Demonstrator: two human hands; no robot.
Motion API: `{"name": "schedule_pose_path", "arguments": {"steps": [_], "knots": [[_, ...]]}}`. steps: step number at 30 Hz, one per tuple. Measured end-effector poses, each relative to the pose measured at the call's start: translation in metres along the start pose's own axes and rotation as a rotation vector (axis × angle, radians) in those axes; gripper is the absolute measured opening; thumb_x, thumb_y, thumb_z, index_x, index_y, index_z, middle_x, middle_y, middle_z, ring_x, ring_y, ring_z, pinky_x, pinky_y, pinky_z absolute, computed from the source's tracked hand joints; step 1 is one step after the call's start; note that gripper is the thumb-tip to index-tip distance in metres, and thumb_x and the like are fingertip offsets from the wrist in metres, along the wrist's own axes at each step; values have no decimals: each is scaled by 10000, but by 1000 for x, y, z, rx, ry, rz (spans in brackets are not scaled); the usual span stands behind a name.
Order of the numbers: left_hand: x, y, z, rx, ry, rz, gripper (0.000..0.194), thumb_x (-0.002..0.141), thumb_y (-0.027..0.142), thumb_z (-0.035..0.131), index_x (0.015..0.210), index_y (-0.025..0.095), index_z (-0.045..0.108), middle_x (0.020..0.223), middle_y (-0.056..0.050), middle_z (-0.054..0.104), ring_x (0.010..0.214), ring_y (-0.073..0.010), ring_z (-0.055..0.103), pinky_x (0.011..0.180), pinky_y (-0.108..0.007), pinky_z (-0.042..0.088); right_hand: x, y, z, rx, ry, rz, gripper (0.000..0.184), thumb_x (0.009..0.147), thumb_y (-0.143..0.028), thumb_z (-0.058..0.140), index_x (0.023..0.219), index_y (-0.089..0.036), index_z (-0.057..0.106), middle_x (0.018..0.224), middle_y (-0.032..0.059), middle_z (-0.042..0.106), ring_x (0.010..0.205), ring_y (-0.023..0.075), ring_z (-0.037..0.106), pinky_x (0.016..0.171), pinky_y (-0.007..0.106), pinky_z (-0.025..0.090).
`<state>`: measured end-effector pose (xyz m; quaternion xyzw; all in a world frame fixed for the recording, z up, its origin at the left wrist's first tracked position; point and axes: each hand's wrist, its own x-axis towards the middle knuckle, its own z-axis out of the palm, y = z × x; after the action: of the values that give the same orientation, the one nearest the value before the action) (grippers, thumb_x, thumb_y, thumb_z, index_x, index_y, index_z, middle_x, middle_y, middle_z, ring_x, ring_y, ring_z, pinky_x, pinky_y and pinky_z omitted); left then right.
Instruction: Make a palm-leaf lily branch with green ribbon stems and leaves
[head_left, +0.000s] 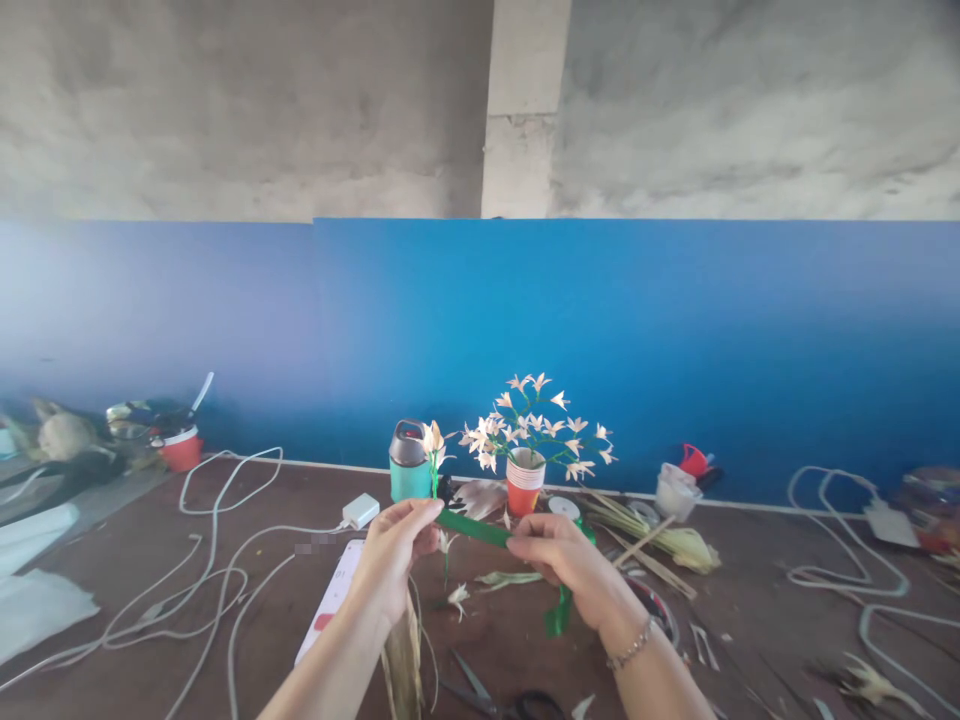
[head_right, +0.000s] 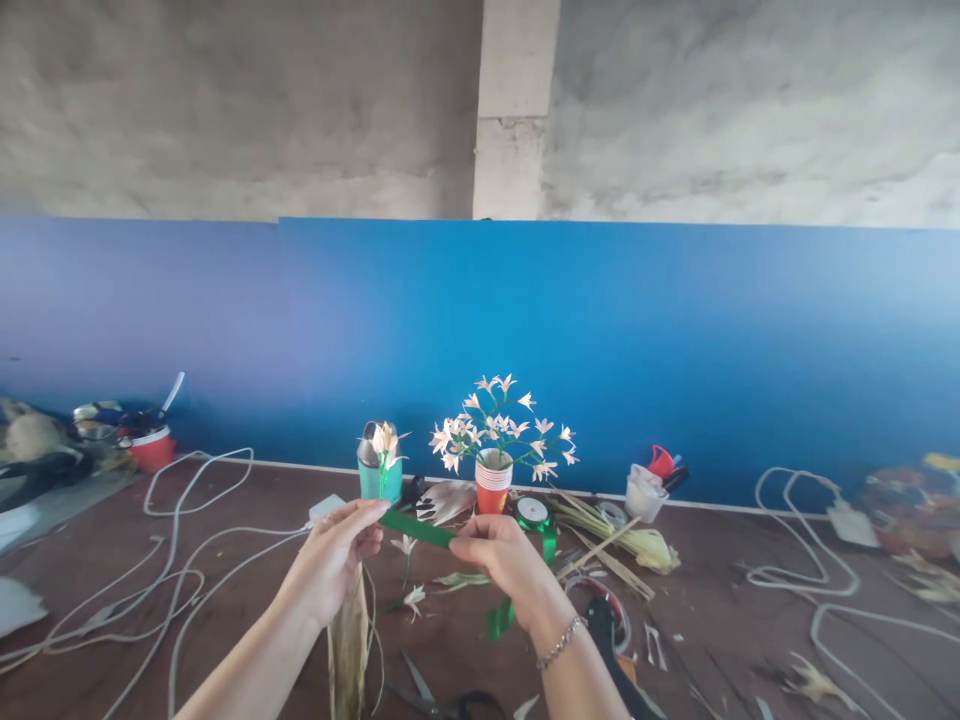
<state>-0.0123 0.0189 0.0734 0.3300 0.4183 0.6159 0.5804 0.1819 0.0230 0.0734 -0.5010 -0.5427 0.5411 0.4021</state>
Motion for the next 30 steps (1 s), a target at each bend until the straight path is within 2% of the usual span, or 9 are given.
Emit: {"name": "schedule_pose_path", "arguments": {"steps": [3, 5, 8, 10, 12, 15, 17, 23, 30], "knots": [[-8, -13, -2, -19, -19, -41, 173, 564, 244, 768, 598, 121, 652, 478, 32, 572, 438, -37, 499, 441, -121, 400, -9, 19, -4, -27, 31, 29, 201, 609, -282, 643, 504, -171, 512, 373, -89, 326, 379, 55, 221, 439, 255, 93], [-12, -25, -4, -41, -58, -104, 175, 563, 242, 769, 611, 124, 648, 474, 33, 571, 427, -39, 503, 418, -119, 390, -15, 34, -7, -49, 64, 0, 178, 615, -288, 664, 538, -160, 569, 416, -74, 402, 409, 61, 292, 445, 237, 172], [-16, -39, -7, -110, -213, -260, 175, 563, 213, 768, 637, 115, 642, 488, 30, 564, 423, -50, 510, 389, -129, 382, -23, 49, -9, 29, -30, -93, 251, 692, -394, 646, 823, -184, 688, 729, 6, 633, 651, 130, 511, 610, 251, 352], [-19, -45, -8, -149, -256, -352, 153, 585, 184, 749, 654, 110, 635, 489, 35, 548, 412, -43, 496, 373, -125, 368, -26, 51, -4, 131, 18, -147, 321, 723, -451, 617, 918, -206, 688, 900, 36, 652, 814, 168, 539, 726, 274, 378], [-24, -50, -8, -191, -289, -456, 120, 623, 164, 715, 676, 102, 627, 487, 39, 531, 395, -30, 474, 362, -113, 351, -27, 50, 7, 227, 9, -181, 297, 717, -434, 641, 853, -177, 701, 819, 40, 653, 772, 168, 552, 726, 279, 394], [-31, -57, -7, -273, -375, -667, 103, 669, 155, 667, 724, 81, 622, 506, 33, 526, 381, -18, 462, 355, -103, 336, -26, 53, 30, 478, -163, -109, 255, 699, -387, 677, 782, -146, 684, 654, 9, 618, 594, 133, 563, 610, 269, 429], [-34, -63, -8, -251, -326, -699, 100, 651, 145, 686, 695, 102, 607, 506, 38, 539, 365, -18, 474, 343, -99, 327, -24, 60, 41, 618, -172, -90, 211, 638, -324, 740, 703, -138, 666, 642, 6, 627, 529, 113, 562, 540, 243, 433], [-35, -79, -10, -100, -403, -504, 229, 547, 217, 780, 565, 106, 581, 472, 16, 559, 363, -39, 482, 343, -125, 332, -22, 80, 45, 748, -133, -54, 232, 569, -288, 782, 560, -135, 608, 614, 12, 644, 406, 109, 548, 415, 229, 420], [-34, -81, -10, 114, -379, -359, 254, 572, 290, 755, 598, 130, 559, 464, 18, 563, 356, -45, 459, 352, -144, 304, -25, 76, 45, 719, -121, -76, 238, 563, -287, 779, 550, -132, 600, 567, -1, 624, 419, 106, 536, 444, 233, 411]]}}
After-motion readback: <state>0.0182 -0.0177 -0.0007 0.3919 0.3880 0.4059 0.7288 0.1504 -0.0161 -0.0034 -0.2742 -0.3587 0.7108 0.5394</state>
